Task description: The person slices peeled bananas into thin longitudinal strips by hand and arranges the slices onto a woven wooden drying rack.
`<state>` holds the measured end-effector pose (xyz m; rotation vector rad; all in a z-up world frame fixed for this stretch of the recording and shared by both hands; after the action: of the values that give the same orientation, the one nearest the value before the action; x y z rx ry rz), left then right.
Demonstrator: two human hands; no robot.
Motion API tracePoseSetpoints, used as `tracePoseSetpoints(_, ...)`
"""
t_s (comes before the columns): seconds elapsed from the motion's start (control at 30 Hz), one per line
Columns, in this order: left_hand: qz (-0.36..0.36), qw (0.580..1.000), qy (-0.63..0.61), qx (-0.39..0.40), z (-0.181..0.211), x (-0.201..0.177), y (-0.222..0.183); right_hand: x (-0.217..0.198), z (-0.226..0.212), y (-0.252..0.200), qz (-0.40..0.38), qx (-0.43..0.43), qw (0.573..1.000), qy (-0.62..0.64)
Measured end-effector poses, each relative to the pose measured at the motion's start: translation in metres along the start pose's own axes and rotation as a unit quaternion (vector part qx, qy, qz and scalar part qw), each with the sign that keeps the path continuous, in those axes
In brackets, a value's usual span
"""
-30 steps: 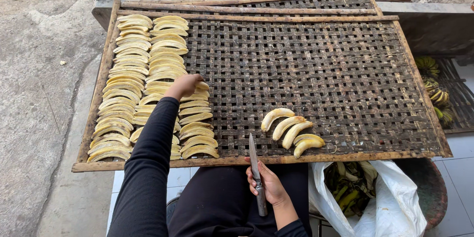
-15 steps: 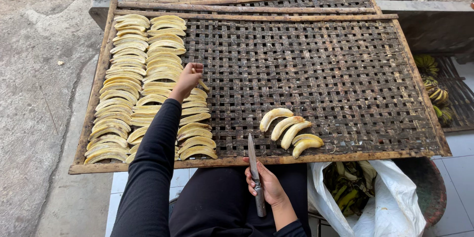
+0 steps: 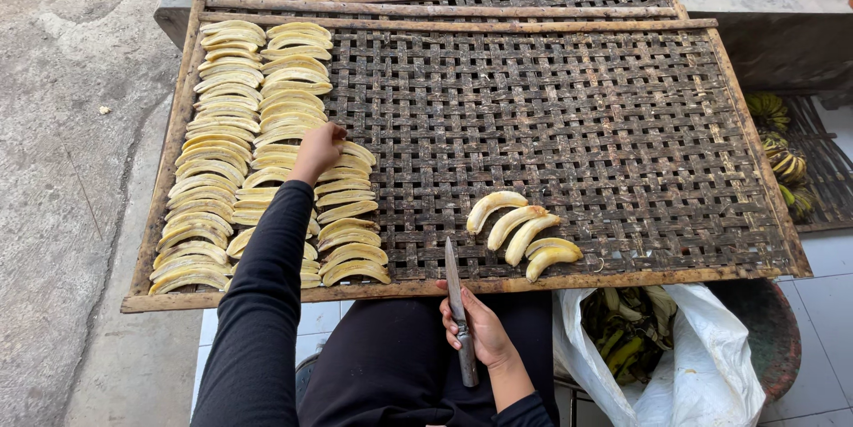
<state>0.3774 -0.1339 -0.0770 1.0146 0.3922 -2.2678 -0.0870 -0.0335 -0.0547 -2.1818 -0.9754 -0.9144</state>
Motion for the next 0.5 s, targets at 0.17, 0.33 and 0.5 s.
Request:
tracePoseSetpoints(0.17,-0.001,0.997,0.058,0.048,0.017,-0.005,-0.015,-0.001,0.001,0.000,-0.001,-0.001,1.000,0.005)
tracePoseSetpoints(0.33,-0.035,0.984,0.168,0.045,0.017,-0.005,-0.008,-0.001,0.001,-0.001,0.000,-0.007,1.000,0.003)
tracePoseSetpoints(0.5,0.029,0.991,0.129,0.034,0.004,-0.024,-0.007,-0.002,0.001,0.000,0.005,-0.004,1.000,0.002)
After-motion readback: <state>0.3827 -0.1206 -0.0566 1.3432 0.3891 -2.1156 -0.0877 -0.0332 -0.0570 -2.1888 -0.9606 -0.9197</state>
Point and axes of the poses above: each hand's wrist, its own y-axis towards the middle knuckle, its own x-axis out of the palm, z = x × y, the point moved 6 cm from there along y, towards the middle knuckle, and after that the axes turned 12 degrees about -x, right-handed, at the moved point
